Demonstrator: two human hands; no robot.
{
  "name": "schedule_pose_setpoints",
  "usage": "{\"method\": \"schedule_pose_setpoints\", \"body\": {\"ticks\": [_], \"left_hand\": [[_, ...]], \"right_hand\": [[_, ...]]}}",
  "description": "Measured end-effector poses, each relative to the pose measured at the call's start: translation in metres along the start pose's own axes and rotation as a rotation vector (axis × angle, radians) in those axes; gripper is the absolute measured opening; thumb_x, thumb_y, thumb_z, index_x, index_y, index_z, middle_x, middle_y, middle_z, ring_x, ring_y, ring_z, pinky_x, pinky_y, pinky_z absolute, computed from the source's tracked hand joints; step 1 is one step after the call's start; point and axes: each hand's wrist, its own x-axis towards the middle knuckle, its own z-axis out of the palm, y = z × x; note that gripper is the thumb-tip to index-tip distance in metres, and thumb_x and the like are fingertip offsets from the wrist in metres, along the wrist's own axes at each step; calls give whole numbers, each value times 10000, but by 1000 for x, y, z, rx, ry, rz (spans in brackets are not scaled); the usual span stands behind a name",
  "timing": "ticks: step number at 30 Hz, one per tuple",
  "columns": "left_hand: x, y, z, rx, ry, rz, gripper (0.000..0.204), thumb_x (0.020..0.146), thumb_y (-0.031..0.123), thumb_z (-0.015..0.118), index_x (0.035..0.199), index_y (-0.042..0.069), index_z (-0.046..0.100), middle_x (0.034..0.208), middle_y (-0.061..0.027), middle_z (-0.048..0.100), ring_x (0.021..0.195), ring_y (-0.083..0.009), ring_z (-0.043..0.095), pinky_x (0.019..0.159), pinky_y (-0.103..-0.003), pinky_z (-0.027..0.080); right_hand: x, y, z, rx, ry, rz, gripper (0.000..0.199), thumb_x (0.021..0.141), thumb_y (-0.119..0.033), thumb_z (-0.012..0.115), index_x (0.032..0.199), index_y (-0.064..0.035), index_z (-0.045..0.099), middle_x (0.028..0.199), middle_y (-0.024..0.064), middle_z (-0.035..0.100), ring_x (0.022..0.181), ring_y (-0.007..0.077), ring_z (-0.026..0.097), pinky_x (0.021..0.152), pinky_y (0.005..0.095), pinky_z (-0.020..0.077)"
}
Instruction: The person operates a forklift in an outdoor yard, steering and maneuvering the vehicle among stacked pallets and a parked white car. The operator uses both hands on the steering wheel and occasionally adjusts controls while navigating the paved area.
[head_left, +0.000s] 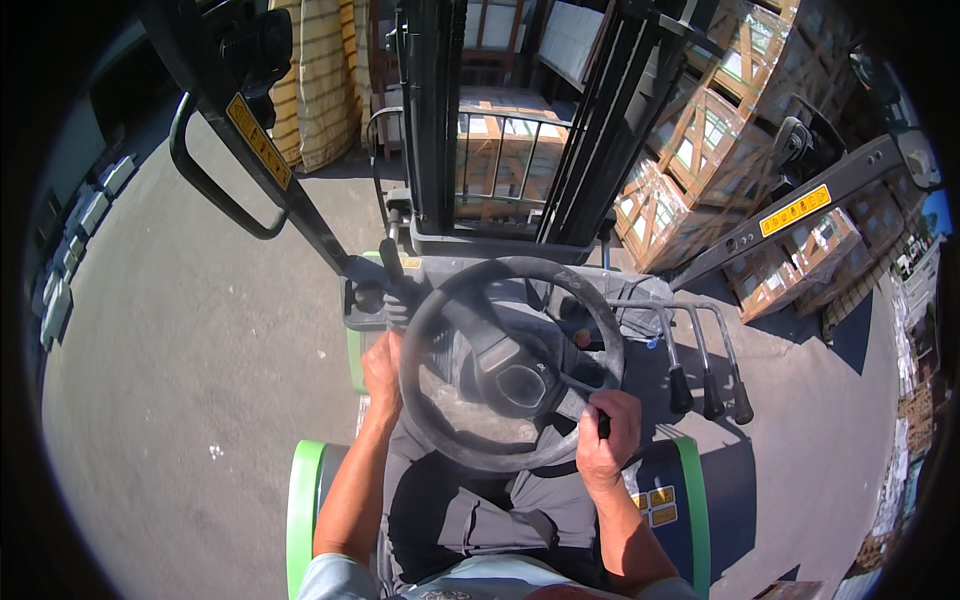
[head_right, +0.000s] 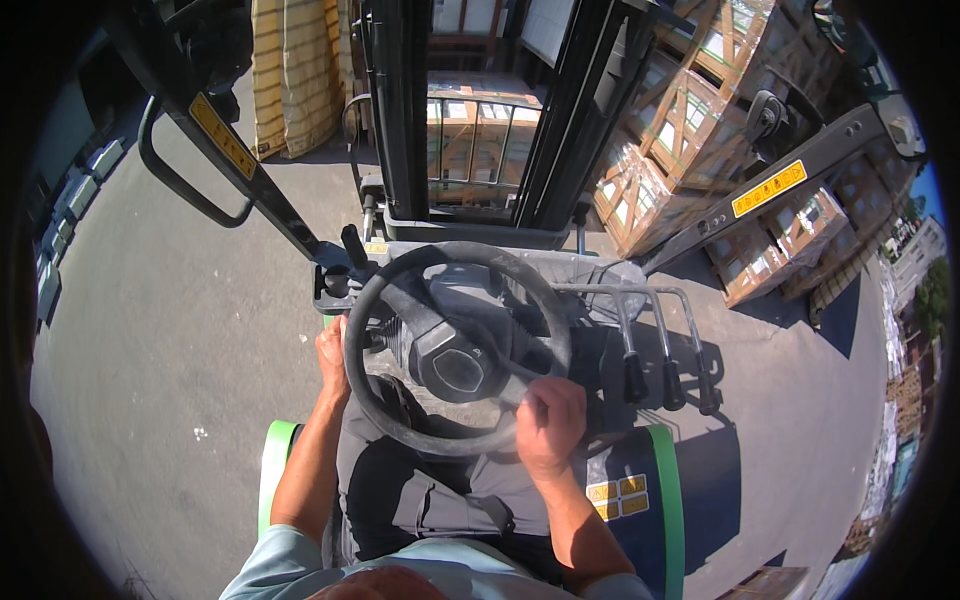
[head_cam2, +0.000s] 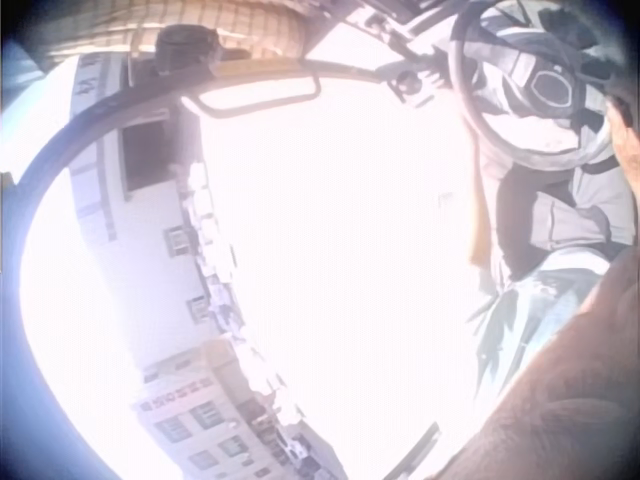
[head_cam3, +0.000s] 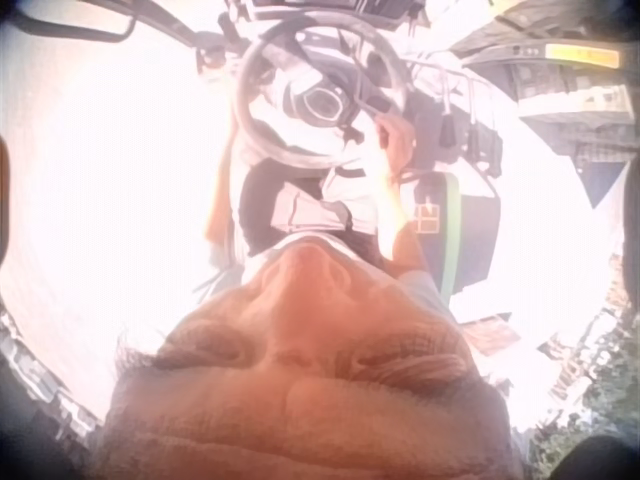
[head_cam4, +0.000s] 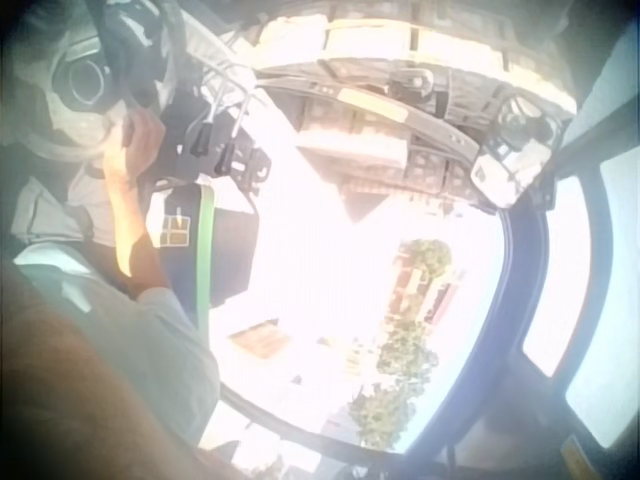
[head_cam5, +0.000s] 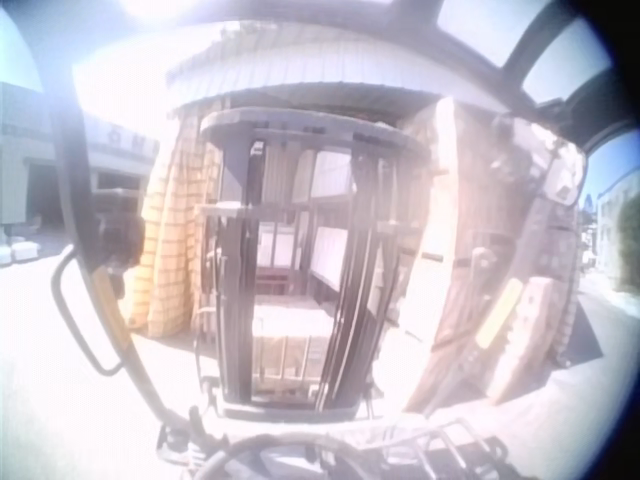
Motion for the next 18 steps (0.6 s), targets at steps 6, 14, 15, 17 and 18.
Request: {"method": "schedule_pose_setpoints", "body": {"ticks": [6,14,15,17,18], "left_hand": [[8,-16,7,69,56,34,389,1054,280,508,909,-27,698,758,-264,665,651,-428,641,638,-487,491],[5,-22,14,55,82,40,317,1049,252,554,913,2,692,752,-252,663,650,-439,644,608,-494,485],[5,-22,14,41,79,48,317,1050,252,559,904,1,688,748,-249,662,647,-437,644,605,-496,484],[5,-22,14,68,112,103,314,1049,224,567,842,3,652,702,-234,636,620,-426,634,579,-490,471],[5,-21,14,79,118,113,313,1047,218,570,830,5,644,692,-231,630,613,-423,631,572,-487,468]], "right_hand": [[-3,-3,-8,43,-84,63,227,848,1,707,1064,-34,647,1048,135,668,976,350,633,867,445,523],[-3,57,-73,-262,110,165,313,1009,-136,654,1282,9,604,1219,174,652,1149,313,619,991,425,494],[-5,67,-78,-305,103,190,320,1022,-141,641,1300,11,596,1208,174,659,1121,302,638,972,411,506],[-9,83,-80,-276,54,319,328,1049,-141,610,1335,18,576,1167,169,677,1043,276,674,921,384,530],[-10,89,-78,-205,11,425,331,1062,-138,590,1350,22,564,1137,164,687,992,260,690,890,371,542]]}}
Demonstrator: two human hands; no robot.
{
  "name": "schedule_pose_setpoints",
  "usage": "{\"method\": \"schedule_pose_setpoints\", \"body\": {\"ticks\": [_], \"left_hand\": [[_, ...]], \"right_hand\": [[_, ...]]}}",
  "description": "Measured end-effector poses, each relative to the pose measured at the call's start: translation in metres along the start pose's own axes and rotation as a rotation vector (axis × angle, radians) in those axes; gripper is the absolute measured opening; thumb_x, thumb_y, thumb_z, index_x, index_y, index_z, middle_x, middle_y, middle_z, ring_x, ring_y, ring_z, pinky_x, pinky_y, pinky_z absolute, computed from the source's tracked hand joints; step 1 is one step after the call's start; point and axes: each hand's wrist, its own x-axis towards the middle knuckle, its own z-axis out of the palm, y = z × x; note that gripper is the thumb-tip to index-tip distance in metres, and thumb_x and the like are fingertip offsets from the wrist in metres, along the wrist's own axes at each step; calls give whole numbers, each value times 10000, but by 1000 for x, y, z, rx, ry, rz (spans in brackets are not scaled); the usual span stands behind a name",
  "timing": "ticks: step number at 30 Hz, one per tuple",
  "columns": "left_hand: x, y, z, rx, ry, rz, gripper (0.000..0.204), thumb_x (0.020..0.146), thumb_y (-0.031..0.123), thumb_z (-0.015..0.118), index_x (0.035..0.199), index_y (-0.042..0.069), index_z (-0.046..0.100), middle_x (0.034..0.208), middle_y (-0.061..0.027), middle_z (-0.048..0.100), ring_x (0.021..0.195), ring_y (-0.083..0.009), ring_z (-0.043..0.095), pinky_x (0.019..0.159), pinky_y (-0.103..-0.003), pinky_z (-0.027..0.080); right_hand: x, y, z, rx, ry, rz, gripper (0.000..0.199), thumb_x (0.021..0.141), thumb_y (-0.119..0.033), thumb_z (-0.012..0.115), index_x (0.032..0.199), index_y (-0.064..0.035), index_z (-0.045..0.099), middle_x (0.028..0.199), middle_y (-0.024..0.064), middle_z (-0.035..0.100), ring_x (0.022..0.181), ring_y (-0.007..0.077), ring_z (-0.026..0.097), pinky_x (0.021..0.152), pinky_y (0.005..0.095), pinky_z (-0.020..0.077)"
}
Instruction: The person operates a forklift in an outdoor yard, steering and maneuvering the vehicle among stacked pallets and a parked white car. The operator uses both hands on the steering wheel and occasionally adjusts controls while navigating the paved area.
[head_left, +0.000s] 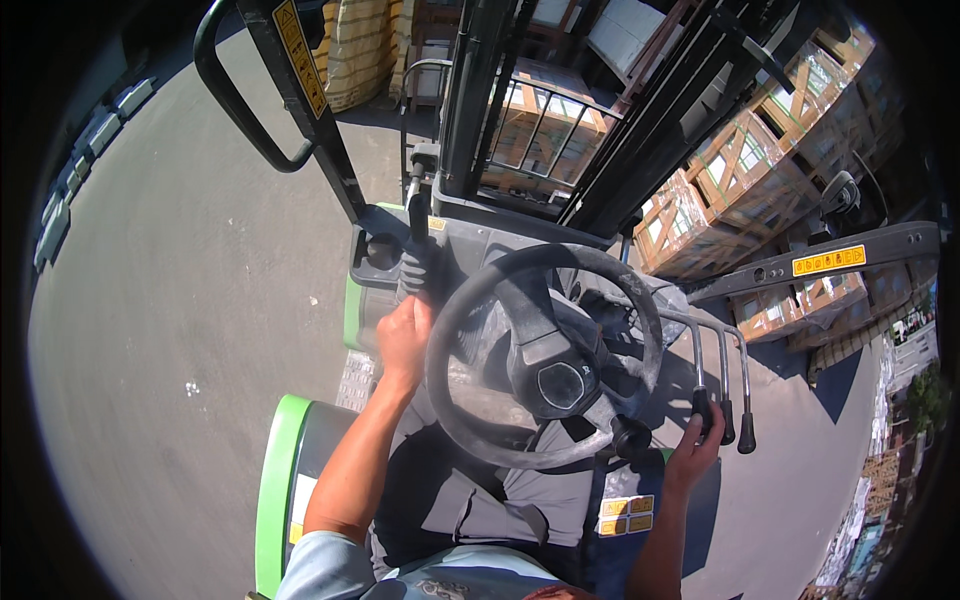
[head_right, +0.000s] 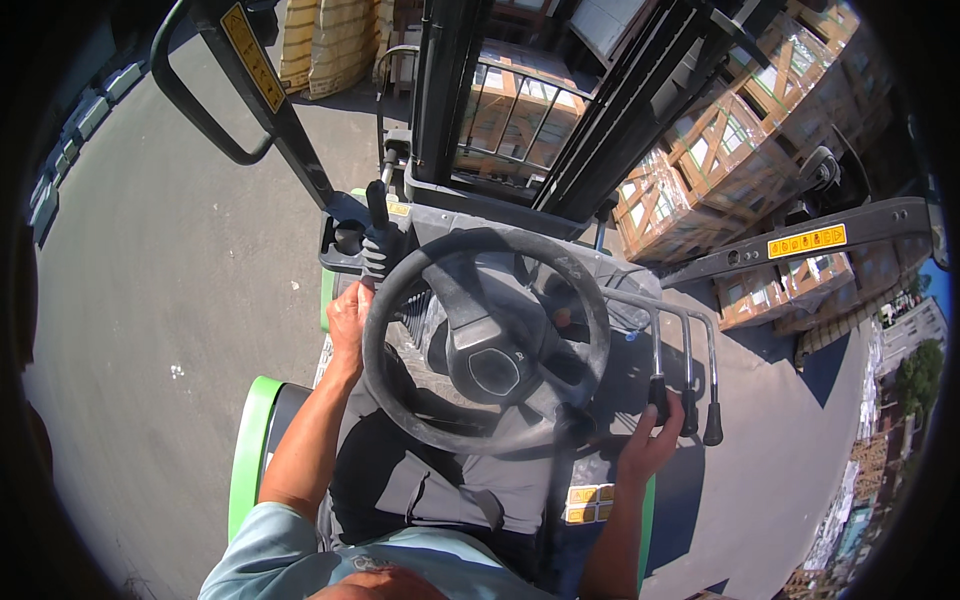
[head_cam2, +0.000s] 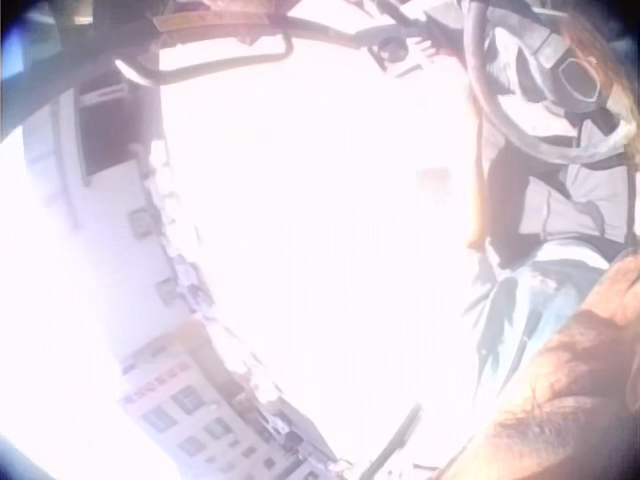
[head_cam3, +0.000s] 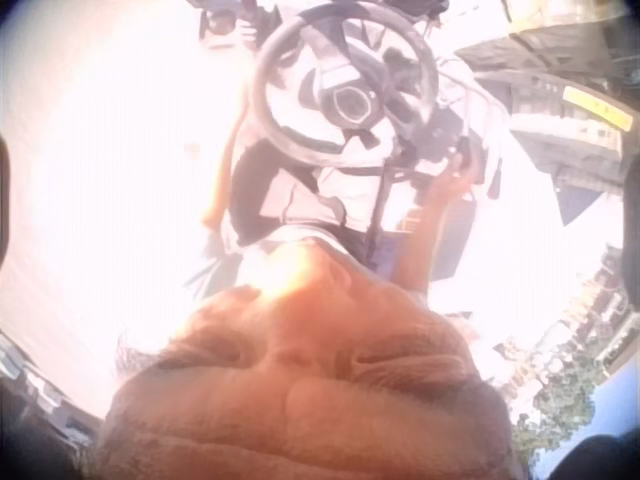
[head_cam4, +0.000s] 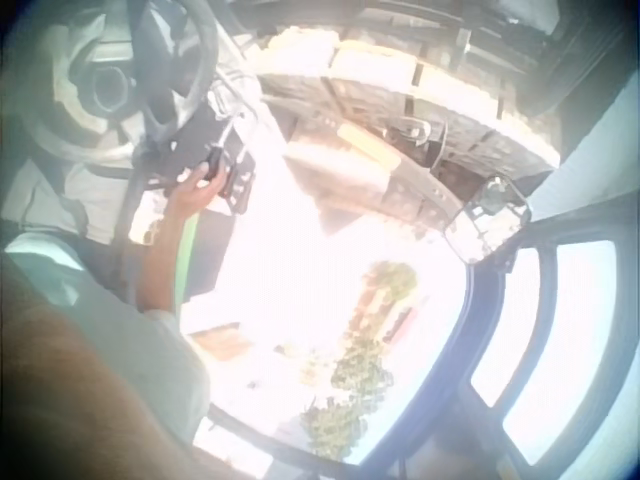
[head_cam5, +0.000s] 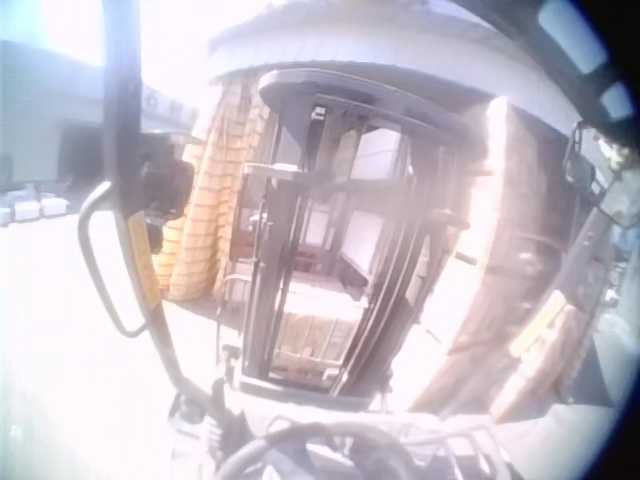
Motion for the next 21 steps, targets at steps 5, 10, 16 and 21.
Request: {"method": "schedule_pose_setpoints", "body": {"ticks": [5,10,16,21], "left_hand": [[0,5,-3,17,16,38,287,1036,180,577,810,10,627,669,-213,625,589,-402,627,546,-467,461],[0,12,-6,-9,-4,11,278,1036,175,572,831,-2,638,673,-218,625,588,-395,628,559,-470,465],[0,10,-5,-45,-25,-30,274,1040,177,566,868,-18,653,700,-229,633,597,-391,626,574,-458,467],[0,3,-4,-66,-32,-34,279,1045,184,552,890,-17,668,718,-231,641,607,-391,620,595,-454,477]], "right_hand": [[34,9,19,135,10,62,342,1084,-210,586,1339,15,550,1028,133,707,831,181,711,774,329,557],[68,6,28,88,39,27,293,1090,-249,550,1243,-2,591,968,98,673,756,134,671,707,278,513],[75,3,29,78,36,20,294,1075,-232,563,1254,-2,593,955,92,675,776,128,669,726,276,515],[78,5,28,77,27,18,279,1071,-220,573,1247,-4,591,888,79,677,772,131,672,741,286,520]]}}
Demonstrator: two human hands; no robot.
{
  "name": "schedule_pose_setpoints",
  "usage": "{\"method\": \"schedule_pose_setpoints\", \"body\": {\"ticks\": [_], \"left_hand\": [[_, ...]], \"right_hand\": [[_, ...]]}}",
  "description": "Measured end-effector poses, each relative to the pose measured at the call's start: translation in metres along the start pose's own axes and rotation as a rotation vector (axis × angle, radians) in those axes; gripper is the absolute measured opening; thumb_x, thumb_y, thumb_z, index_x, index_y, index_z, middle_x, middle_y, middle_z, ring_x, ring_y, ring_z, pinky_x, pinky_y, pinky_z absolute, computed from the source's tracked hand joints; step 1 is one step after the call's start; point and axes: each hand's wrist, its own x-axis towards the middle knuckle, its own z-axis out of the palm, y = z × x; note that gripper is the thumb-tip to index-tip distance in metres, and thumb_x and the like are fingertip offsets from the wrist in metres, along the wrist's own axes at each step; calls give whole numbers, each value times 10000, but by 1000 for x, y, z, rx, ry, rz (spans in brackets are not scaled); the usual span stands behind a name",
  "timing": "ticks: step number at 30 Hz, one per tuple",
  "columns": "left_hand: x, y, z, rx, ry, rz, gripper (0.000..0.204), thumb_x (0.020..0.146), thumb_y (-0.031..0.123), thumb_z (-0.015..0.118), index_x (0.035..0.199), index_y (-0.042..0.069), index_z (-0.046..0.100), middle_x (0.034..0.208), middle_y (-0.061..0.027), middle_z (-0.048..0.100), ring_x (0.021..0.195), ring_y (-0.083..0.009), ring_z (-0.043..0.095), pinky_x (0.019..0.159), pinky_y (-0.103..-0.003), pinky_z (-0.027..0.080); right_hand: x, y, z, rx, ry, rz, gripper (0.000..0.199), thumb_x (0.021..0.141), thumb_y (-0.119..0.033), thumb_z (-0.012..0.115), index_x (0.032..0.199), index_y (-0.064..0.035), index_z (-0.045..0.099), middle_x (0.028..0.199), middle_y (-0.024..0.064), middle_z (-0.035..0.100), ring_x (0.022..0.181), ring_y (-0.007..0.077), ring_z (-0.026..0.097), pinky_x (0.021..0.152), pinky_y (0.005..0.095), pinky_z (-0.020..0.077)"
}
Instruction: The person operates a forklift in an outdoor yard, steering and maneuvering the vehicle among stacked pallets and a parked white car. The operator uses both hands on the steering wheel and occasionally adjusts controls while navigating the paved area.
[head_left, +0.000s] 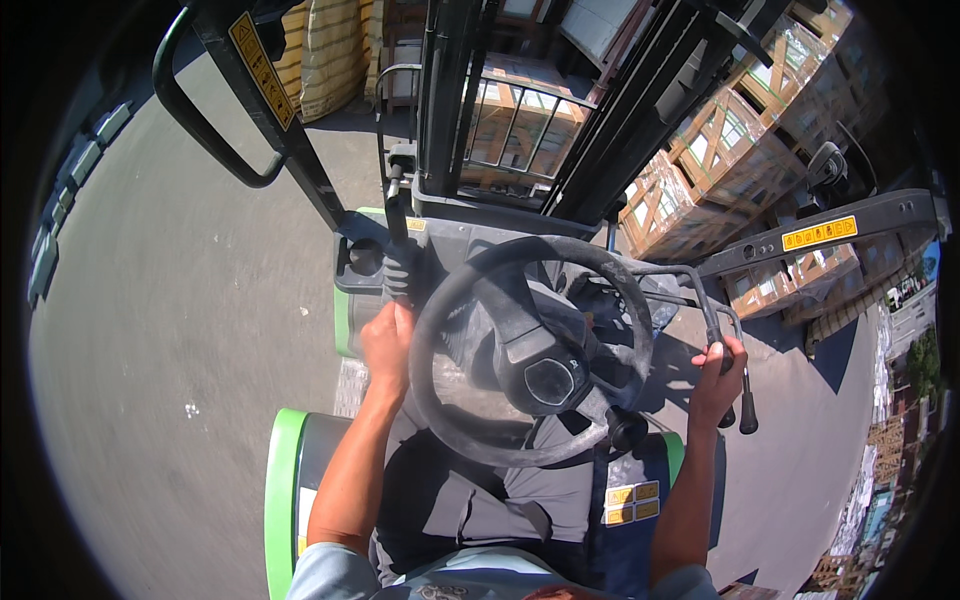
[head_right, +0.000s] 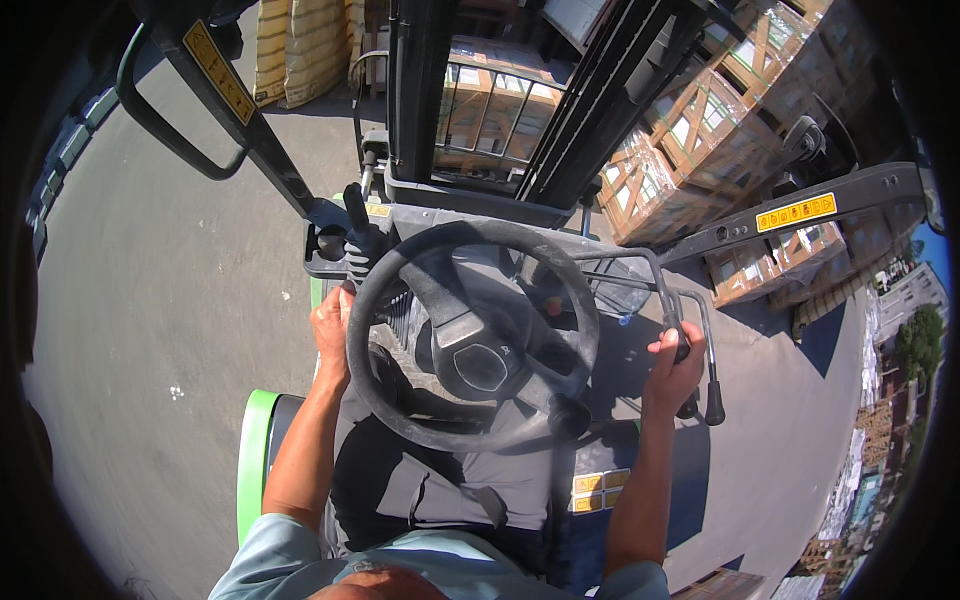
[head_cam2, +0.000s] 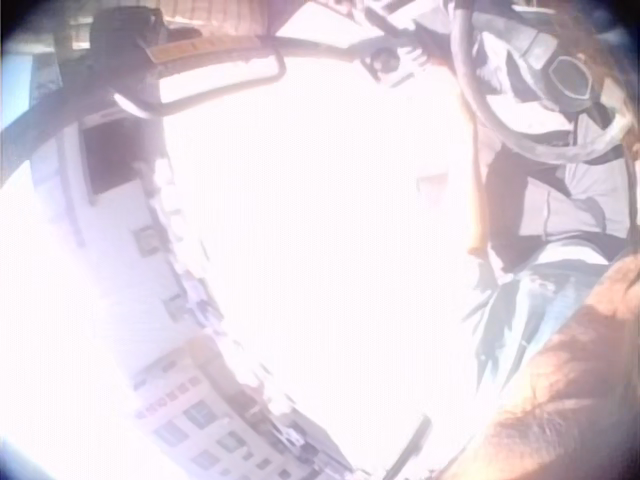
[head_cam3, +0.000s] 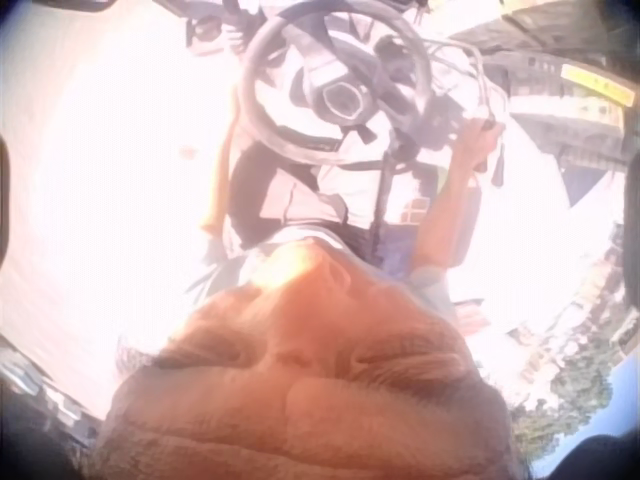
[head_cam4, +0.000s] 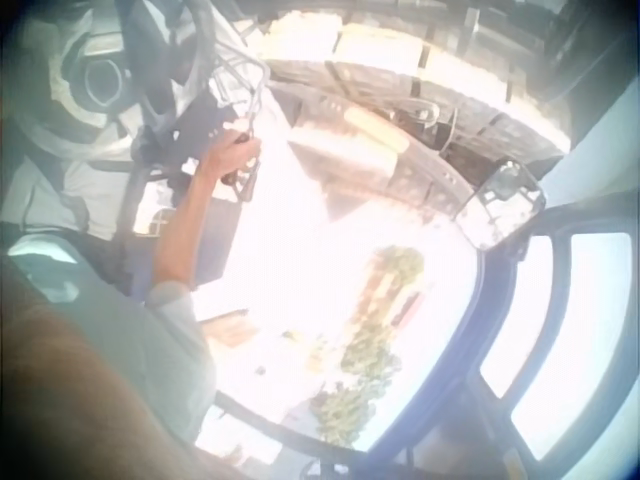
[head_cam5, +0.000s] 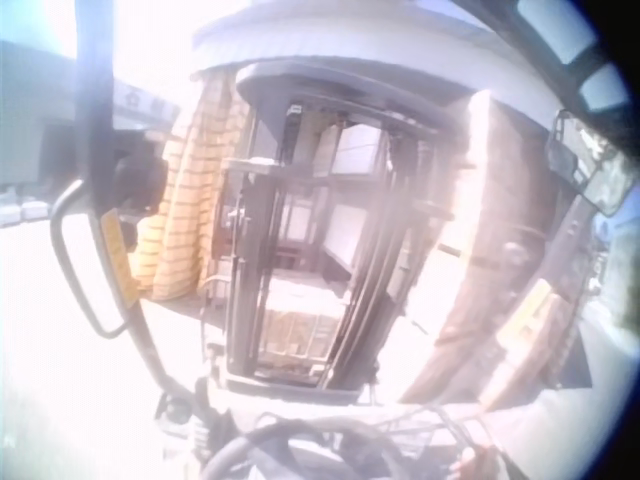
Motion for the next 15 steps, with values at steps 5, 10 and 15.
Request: {"method": "schedule_pose_setpoints", "body": {"ticks": [5,10,15], "left_hand": [[3,-9,2,50,-2,-19,315,1040,203,541,869,-27,672,713,-236,642,612,-407,629,588,-468,476],[2,-9,3,-10,22,-49,368,1055,237,535,846,-43,651,658,-237,595,539,-344,546,562,-455,454],[0,0,0,-17,8,-17,354,1057,228,513,839,-32,613,632,-185,551,549,-215,491,551,-412,441]], "right_hand": [[2,-4,1,-53,-5,-23,292,1066,-253,597,1223,-7,588,843,74,691,743,141,672,737,310,525],[0,-10,0,-4,-27,1,269,1077,-235,569,1231,-15,585,861,80,683,750,131,670,731,296,520],[-30,-5,-9,19,-39,12,305,1079,-236,587,1274,-4,565,959,98,686,812,145,694,738,305,530]]}}
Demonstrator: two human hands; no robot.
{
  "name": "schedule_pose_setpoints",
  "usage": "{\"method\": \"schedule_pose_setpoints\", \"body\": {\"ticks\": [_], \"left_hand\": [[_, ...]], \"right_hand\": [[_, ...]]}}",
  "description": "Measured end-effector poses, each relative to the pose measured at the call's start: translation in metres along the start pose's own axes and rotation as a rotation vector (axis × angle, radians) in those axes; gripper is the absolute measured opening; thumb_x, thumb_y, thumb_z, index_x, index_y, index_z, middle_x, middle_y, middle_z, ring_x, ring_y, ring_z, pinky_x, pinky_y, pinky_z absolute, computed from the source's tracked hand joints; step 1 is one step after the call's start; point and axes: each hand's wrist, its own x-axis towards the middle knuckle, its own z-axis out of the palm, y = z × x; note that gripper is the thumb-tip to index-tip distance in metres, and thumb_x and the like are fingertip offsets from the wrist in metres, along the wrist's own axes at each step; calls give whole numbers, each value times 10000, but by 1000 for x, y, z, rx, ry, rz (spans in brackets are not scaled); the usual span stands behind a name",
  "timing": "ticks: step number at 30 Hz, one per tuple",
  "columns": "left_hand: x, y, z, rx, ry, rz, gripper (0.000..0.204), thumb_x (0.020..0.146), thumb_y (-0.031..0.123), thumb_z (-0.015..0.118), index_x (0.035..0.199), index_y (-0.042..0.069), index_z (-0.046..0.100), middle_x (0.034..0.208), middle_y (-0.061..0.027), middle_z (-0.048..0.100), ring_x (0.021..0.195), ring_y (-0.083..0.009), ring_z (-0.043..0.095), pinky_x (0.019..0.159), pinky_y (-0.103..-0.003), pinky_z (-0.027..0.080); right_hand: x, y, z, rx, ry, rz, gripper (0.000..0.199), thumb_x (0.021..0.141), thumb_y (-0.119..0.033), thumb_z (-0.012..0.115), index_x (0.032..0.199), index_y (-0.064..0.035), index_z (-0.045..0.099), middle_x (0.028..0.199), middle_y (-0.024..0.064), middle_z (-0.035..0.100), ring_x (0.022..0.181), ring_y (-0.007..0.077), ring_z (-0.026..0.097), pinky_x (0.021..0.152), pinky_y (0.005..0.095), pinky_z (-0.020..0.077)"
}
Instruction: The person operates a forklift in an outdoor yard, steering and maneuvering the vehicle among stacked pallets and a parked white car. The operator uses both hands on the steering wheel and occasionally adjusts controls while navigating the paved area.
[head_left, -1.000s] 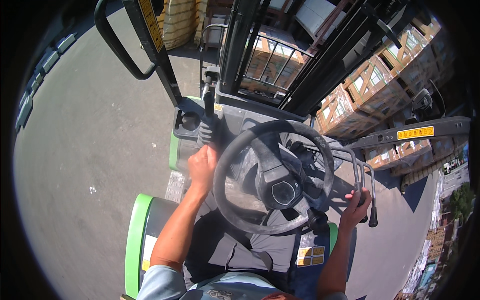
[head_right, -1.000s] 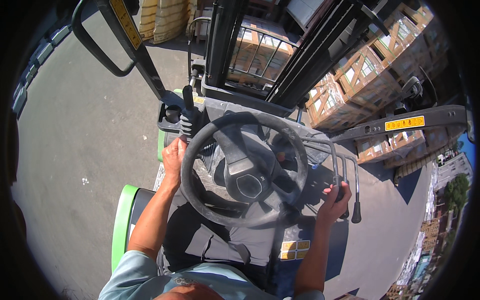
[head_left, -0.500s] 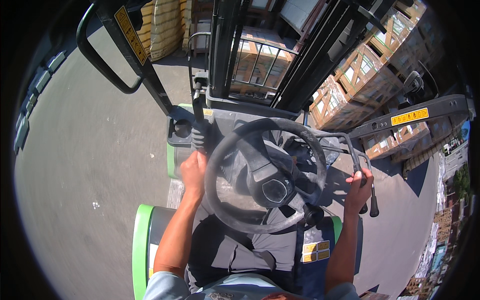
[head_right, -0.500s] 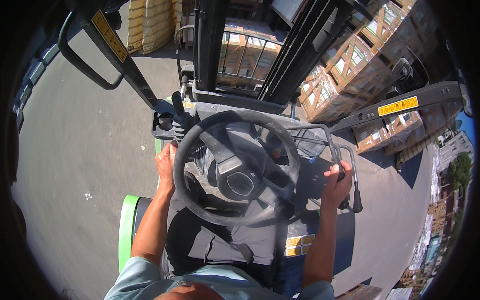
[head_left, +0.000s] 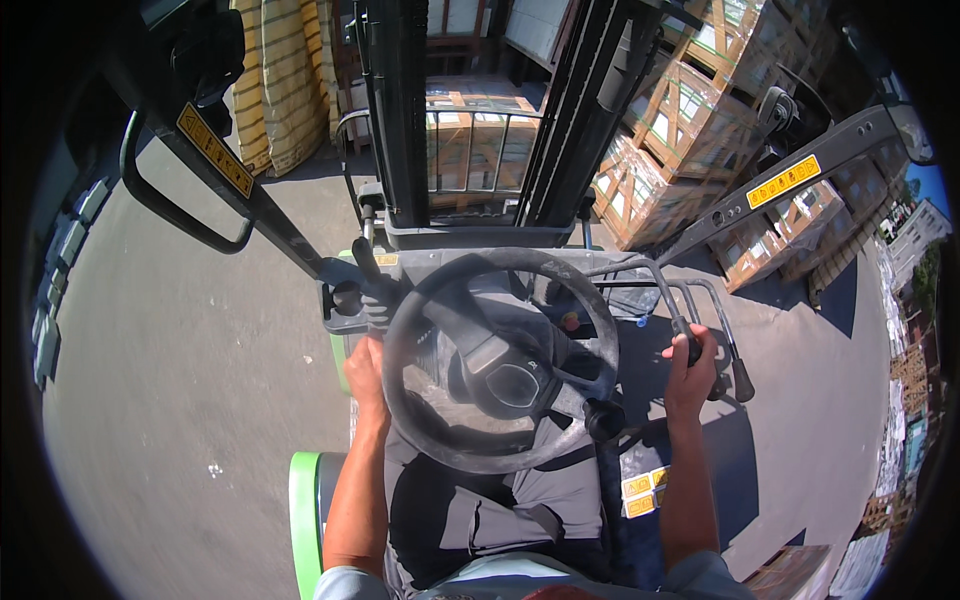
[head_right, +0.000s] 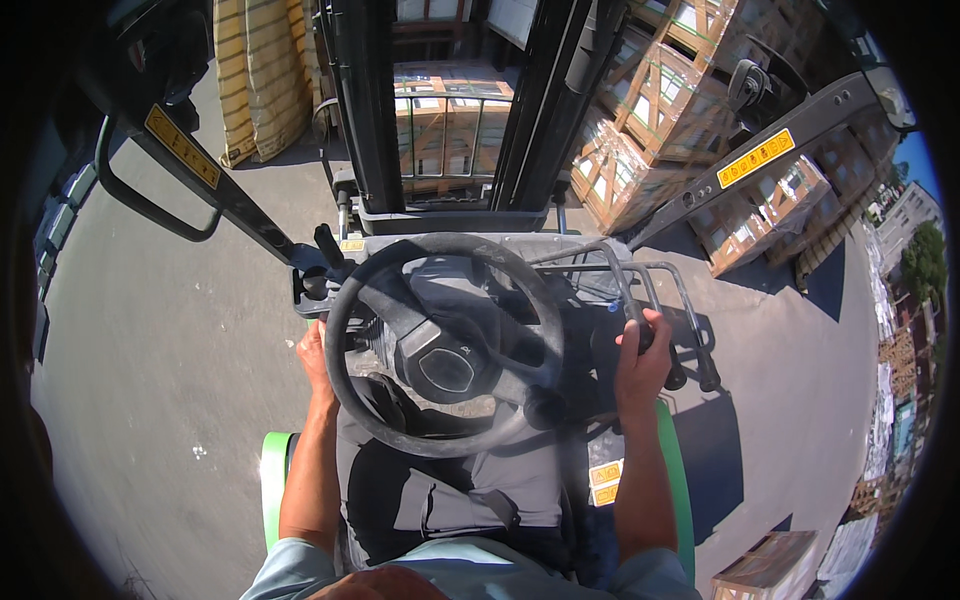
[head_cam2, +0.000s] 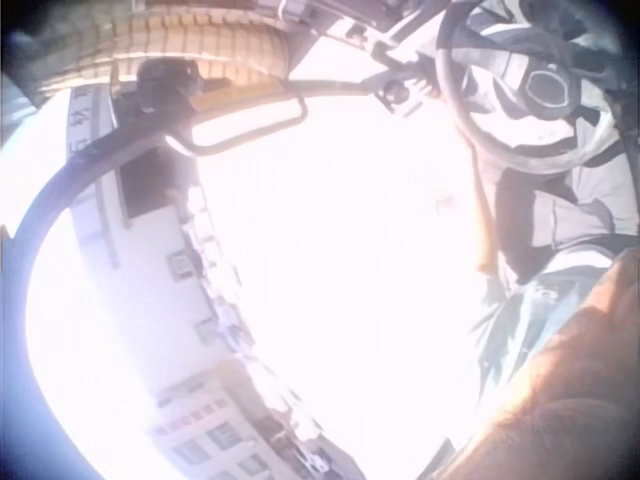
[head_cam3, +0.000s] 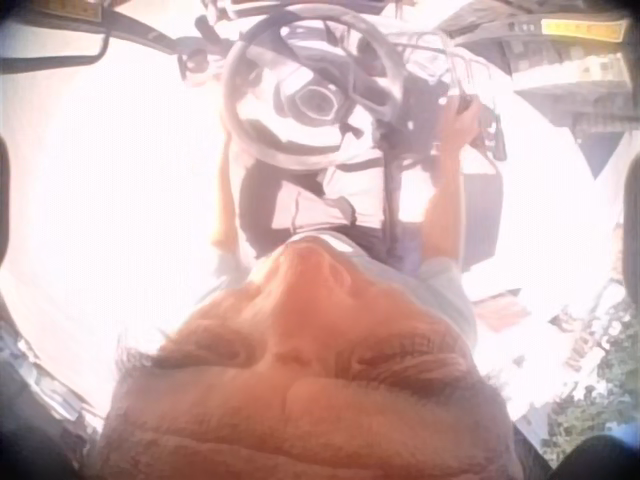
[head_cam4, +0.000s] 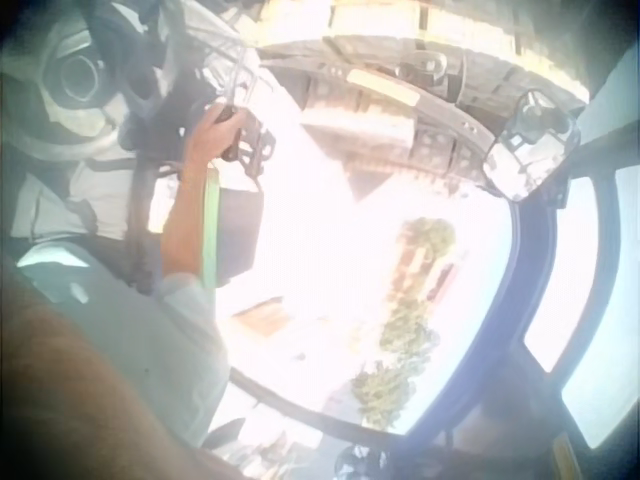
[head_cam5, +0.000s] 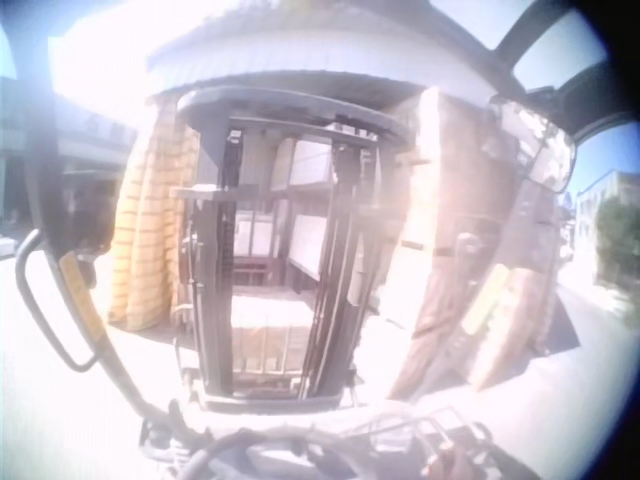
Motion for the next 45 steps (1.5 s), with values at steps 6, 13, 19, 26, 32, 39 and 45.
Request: {"method": "schedule_pose_setpoints", "body": {"ticks": [6,13,19,26,32,39,45], "left_hand": [[-1,1,-2,-54,-12,-43,300,1041,186,525,853,-33,609,647,-170,557,592,-170,463,568,-381,449],[-1,1,-2,-13,-20,-25,297,1038,190,537,879,-42,632,666,-175,567,611,-167,466,580,-384,450],[0,-1,-1,57,-8,4,282,1026,184,547,865,-38,611,659,-174,542,607,-166,457,570,-386,439],[-3,0,2,54,-39,4,297,1025,193,560,833,-32,575,651,-172,511,603,-160,442,558,-389,431],[-7,9,9,94,-33,9,326,1036,226,556,838,-31,587,669,-193,547,594,-190,463,573,-408,448],[-12,7,17,57,-55,-71,364,1048,267,532,853,-27,624,681,-184,587,618,-172,512,597,-399,469],[-26,15,16,-149,-137,-103,428,1087,322,507,940,-27,705,743,-111,692,674,-135,570,627,-359,486]], "right_hand": [[-76,17,-43,34,-9,-54,358,1083,-164,558,1386,20,514,1115,140,675,883,178,677,779,309,519],[-46,46,-59,65,168,208,343,1093,-190,545,1372,9,527,1140,118,672,807,143,663,710,270,514],[40,40,-37,125,158,212,319,1101,-303,545,1246,-20,572,832,56,654,616,118,607,573,285,478],[94,32,-32,4,121,150,328,1082,-350,553,1190,-42,581,802,72,639,581,135,604,588,314,492],[96,45,-40,2,101,170,325,1078,-342,554,1188,-38,577,799,75,639,587,144,621,597,323,499],[98,51,-45,0,102,161,334,1078,-350,554,1185,-34,573,795,78,640,587,145,623,599,318,501],[101,59,-51,5,90,162,340,1080,-353,549,1194,-33,568,801,79,645,587,143,623,595,314,497]]}}
